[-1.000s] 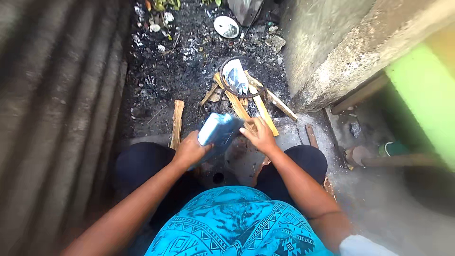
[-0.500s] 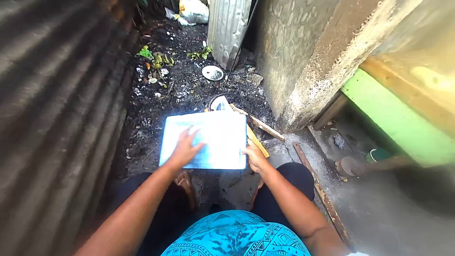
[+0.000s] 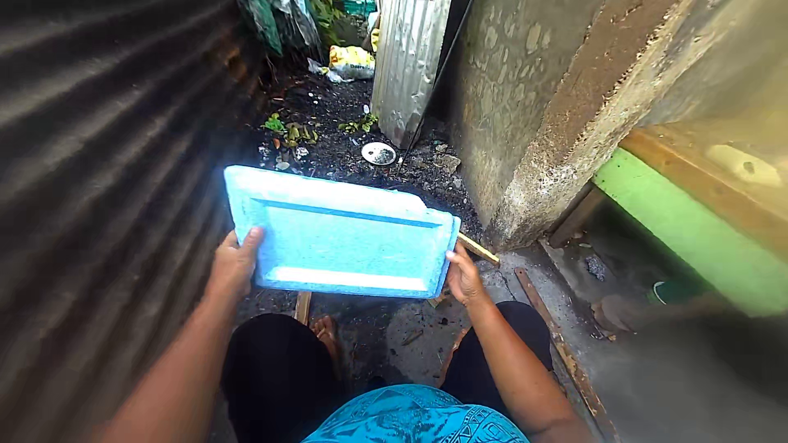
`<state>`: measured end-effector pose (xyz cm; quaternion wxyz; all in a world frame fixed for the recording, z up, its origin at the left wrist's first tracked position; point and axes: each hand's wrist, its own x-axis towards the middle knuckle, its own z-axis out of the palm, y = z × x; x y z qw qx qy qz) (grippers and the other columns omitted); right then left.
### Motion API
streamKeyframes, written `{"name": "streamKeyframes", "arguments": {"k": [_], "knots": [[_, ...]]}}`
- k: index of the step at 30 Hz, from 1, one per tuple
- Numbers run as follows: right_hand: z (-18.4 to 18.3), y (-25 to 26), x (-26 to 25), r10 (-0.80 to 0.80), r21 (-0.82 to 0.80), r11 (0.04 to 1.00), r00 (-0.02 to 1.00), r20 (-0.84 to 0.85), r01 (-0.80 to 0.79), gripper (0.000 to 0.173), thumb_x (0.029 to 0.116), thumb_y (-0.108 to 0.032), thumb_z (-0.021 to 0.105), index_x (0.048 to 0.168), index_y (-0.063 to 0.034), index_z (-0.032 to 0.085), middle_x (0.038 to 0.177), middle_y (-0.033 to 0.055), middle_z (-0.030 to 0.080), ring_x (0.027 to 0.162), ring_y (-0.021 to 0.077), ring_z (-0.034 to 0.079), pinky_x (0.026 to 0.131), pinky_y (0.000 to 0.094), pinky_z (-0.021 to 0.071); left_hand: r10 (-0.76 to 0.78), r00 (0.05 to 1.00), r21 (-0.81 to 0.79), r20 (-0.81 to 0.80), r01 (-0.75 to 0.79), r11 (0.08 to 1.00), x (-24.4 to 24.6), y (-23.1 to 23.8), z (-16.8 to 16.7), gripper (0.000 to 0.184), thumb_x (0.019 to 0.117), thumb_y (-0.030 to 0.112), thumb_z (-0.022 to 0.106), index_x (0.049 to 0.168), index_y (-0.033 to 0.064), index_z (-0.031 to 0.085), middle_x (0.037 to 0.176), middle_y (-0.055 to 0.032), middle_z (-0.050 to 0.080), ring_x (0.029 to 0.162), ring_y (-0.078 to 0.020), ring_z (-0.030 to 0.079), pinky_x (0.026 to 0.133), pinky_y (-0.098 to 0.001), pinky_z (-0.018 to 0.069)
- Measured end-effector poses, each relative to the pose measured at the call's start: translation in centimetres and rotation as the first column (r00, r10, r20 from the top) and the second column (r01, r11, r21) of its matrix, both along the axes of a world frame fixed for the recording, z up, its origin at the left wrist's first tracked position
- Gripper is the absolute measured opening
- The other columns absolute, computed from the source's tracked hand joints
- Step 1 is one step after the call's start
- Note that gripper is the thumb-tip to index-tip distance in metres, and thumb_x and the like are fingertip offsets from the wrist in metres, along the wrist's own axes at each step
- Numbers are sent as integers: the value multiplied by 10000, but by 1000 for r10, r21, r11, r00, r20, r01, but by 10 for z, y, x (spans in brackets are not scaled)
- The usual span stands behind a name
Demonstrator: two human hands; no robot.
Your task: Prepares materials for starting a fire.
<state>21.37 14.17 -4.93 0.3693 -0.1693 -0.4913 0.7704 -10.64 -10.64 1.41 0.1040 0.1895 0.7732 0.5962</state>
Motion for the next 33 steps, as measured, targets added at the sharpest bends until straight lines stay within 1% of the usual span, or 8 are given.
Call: {"name": "streamKeyframes", "arguments": {"k": [2, 6, 10, 12, 15, 18, 22, 33], "knots": [[2, 4, 0, -138, 61, 989, 990, 40, 135, 665, 954, -255, 678, 1509, -41, 380, 1242, 169, 660, 1071, 232, 697, 943, 414, 597, -53, 998, 31, 28, 52, 998, 10, 7, -10, 476, 1057, 432, 535, 1398, 100, 524, 1120, -115, 675, 929, -170, 684, 867, -441, 574], [6, 11, 4, -346, 139, 934, 930, 121, 329, 706, 852, -92, 822, 1446, -24, 447, 1159, 184, 692, 976, 252, 732, 855, 426, 640, -154, 985, 47, 76, 151, 987, 20, 16, -33, 511, 1062, 411, 523, 1467, 110, 439, 1222, -134, 644, 1024, -186, 673, 911, -438, 563], [11, 17, 22, -462, 573, 790, 826, 322, 218, 736, 783, -271, 869, 1377, -27, 511, 1108, 148, 713, 989, 216, 723, 890, 445, 617, -173, 943, -63, -284, 161, 985, 21, 26, -26, 785, 938, 491, 660, 1522, 69, 350, 1531, -225, 419, 1331, -357, 505, 1058, -578, 444], [10, 12, 24, -543, 776, 628, 751, 376, 65, 702, 781, -376, 863, 1321, -23, 586, 1093, 151, 725, 1006, 269, 717, 907, 529, 588, -322, 816, -215, -481, 246, 945, 37, 37, -7, 771, 930, 532, 621, 1477, 24, 430, 1547, -249, 394, 1407, -397, 425, 1127, -599, 380], [3, -1, 20, -587, 915, 400, 752, 300, -53, 636, 767, -401, 864, 1219, -1, 662, 1075, 171, 728, 976, 328, 719, 842, 584, 579, -641, 566, -440, -519, 466, 768, 82, 57, 6, 574, 997, 470, 563, 1392, 54, 571, 1466, -176, 522, 1375, -355, 490, 1112, -595, 423], [0, -8, 18, -545, 930, 368, 804, 238, -26, 637, 744, -376, 873, 1197, 16, 656, 1044, 164, 728, 950, 292, 724, 833, 527, 596, -767, 377, -518, -519, 575, 633, 110, 71, -11, 460, 1058, 437, 473, 1298, 90, 658, 1316, -106, 653, 1232, -245, 630, 1047, -503, 510], [-2, -12, 20, -508, 905, 424, 832, 223, 17, 637, 722, -339, 877, 1184, 27, 634, 957, 156, 727, 876, 259, 728, 783, 486, 607, -731, 429, -465, -531, 574, 674, 125, 72, -24, 466, 1083, 408, 423, 1275, 54, 657, 1184, -125, 701, 1096, -239, 693, 970, -481, 550], [-17, -26, 13, -555, 929, 366, 813, 175, 50, 616, 733, -382, 884, 1154, 0, 646, 915, 128, 728, 824, 256, 728, 711, 474, 608, -625, 542, -436, -562, 448, 780, 133, 69, -55, 613, 1074, 539, 313, 1124, 49, 678, 939, -125, 696, 869, -277, 698, 756, -521, 552]]}}
